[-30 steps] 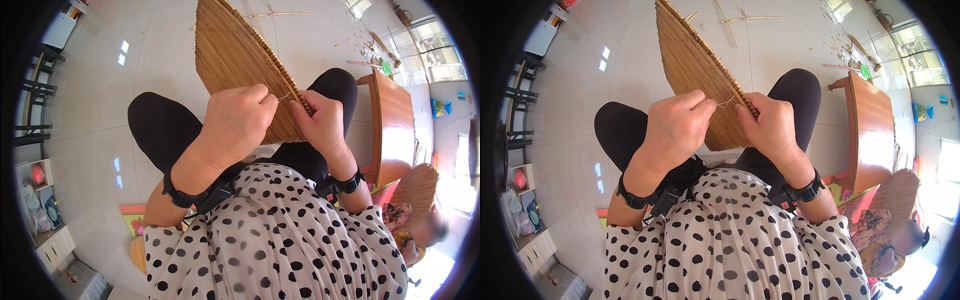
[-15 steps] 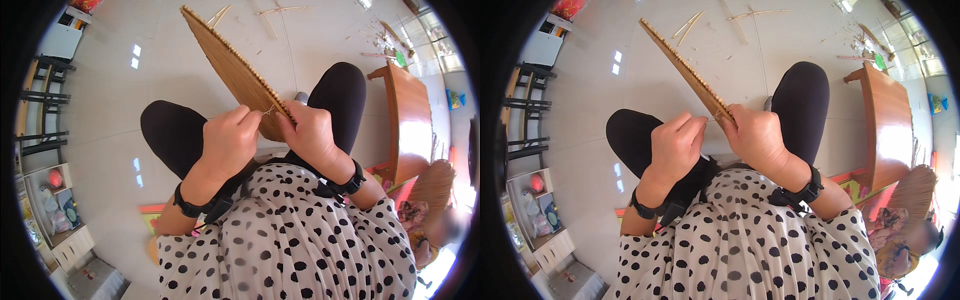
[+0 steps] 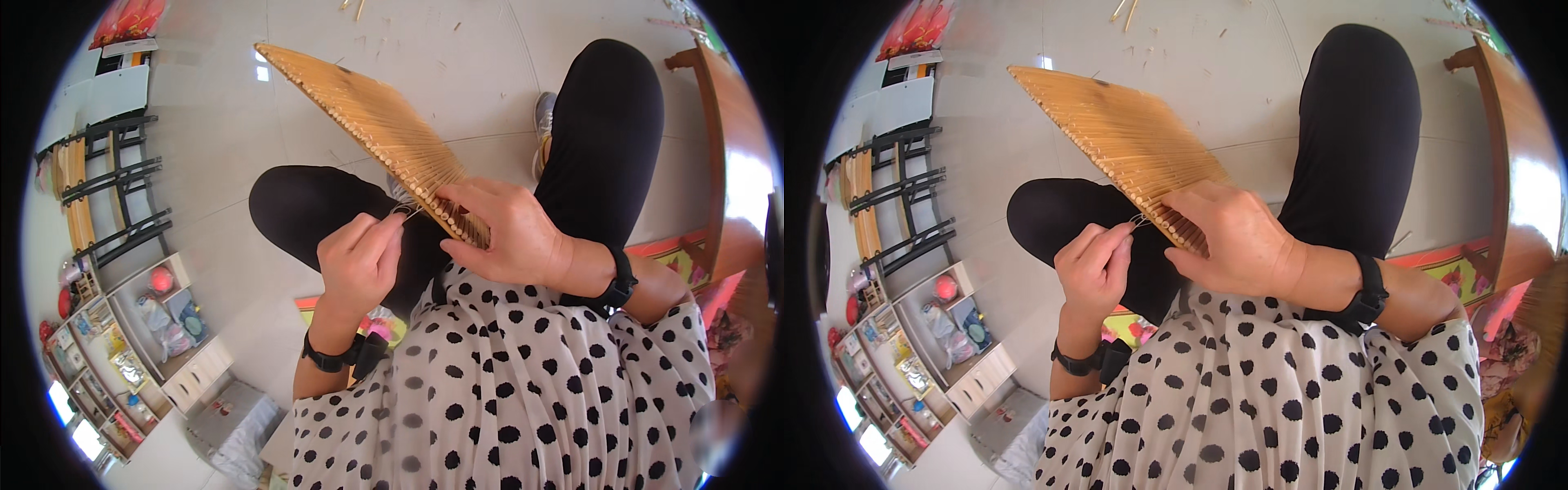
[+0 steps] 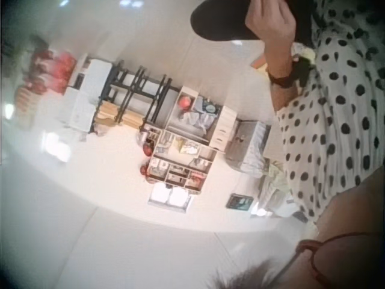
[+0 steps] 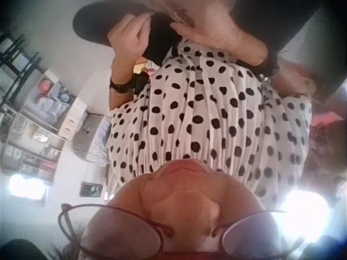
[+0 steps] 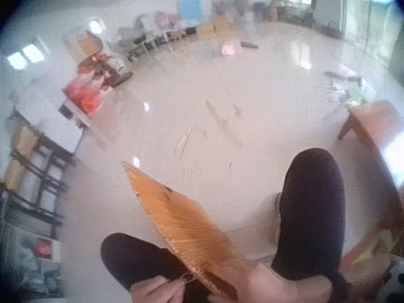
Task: The person sits on the floor and weaves a bamboo mat using a needle and thread. They repeatedly pass the needle through the mat's edge to secure the bamboo strips.
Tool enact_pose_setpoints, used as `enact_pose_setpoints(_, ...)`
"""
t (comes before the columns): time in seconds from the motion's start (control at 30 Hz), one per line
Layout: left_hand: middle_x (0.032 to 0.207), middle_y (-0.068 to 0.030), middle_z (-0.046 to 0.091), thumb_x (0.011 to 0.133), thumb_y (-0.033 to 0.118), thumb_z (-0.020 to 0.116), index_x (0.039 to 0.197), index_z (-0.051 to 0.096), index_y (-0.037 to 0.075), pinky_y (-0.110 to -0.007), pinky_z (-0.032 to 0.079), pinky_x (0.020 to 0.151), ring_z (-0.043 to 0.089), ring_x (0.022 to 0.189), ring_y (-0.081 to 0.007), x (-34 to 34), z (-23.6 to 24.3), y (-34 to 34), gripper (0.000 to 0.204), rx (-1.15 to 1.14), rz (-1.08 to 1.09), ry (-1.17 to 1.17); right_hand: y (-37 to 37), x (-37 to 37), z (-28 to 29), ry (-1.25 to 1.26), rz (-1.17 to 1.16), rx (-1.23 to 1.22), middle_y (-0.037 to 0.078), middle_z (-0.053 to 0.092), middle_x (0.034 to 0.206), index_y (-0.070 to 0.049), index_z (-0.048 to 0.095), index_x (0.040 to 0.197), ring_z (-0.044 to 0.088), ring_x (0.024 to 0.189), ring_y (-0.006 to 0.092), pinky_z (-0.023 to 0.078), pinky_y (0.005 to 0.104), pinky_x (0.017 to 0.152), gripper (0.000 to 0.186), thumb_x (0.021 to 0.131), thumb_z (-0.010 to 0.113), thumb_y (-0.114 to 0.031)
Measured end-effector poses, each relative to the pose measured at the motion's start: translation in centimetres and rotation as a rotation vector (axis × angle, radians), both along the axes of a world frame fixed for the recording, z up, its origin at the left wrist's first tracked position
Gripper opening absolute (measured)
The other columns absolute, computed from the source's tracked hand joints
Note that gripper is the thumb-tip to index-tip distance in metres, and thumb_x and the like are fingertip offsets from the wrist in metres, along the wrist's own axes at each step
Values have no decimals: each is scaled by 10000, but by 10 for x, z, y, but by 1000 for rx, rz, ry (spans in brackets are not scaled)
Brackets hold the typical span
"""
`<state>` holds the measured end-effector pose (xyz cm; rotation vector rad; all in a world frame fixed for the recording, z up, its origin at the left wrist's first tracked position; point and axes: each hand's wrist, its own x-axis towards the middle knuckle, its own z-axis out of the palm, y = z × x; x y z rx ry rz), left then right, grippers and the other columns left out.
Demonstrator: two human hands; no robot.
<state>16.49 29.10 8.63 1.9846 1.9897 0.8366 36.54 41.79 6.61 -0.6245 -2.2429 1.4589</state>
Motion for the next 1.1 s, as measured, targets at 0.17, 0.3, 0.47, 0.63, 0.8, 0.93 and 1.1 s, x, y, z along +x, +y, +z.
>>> enact_pose_setpoints(0.17,680,-73,544,776,-71,727,998,728,13,-316,405,481,527,534,-212,0,6,-3,237,-73,20,-51,1,2,-7,15,37,-121,206,637,1139,52,606,1281,685,933,359,573,394,821,621,744,832,-164)
enact_pose_setpoints(0.3,675,-72,541,786,-77,709,1061,727,18,-316,408,486,521,533,-211,7,13,-2,292,-122,37,-79,0,4,-10,49,35,-114,211,626,1184,62,604,1289,683,972,357,572,380,837,642,739,842,-167)
enact_pose_setpoints(0.47,679,-74,543,784,-60,698,1093,722,32,-326,423,494,533,538,-222,7,14,1,324,-115,-14,-63,0,7,-7,60,26,-153,211,626,1191,67,617,1275,684,935,339,570,360,834,594,747,810,-121)
enact_pose_setpoints(0.63,712,-72,563,786,-35,697,1119,706,59,-351,445,502,563,558,-259,7,11,8,346,-130,-48,-60,5,8,-4,18,24,-164,191,630,1170,73,619,1275,687,909,281,571,329,835,552,757,759,-58)
enact_pose_setpoints(0.8,758,-80,613,823,-20,673,1155,710,69,-366,473,530,603,607,-282,8,3,18,346,-139,-61,-163,12,8,-7,-14,32,-162,161,628,1154,72,627,1278,683,923,217,569,309,858,533,765,733,-31)
enact_pose_setpoints(0.93,788,-90,637,840,-29,661,1174,710,64,-365,493,561,620,643,-288,9,-8,15,349,-129,-48,-276,11,8,-14,-2,19,-174,155,627,1151,64,636,1279,679,933,207,567,308,870,527,769,729,-29)
enact_pose_setpoints(1.1,791,-106,635,855,-26,655,1178,703,43,-358,502,592,625,665,-293,7,-10,8,333,-166,-26,-338,4,5,-16,0,13,-153,162,636,1151,65,643,1273,678,945,210,565,311,876,516,774,731,-35)
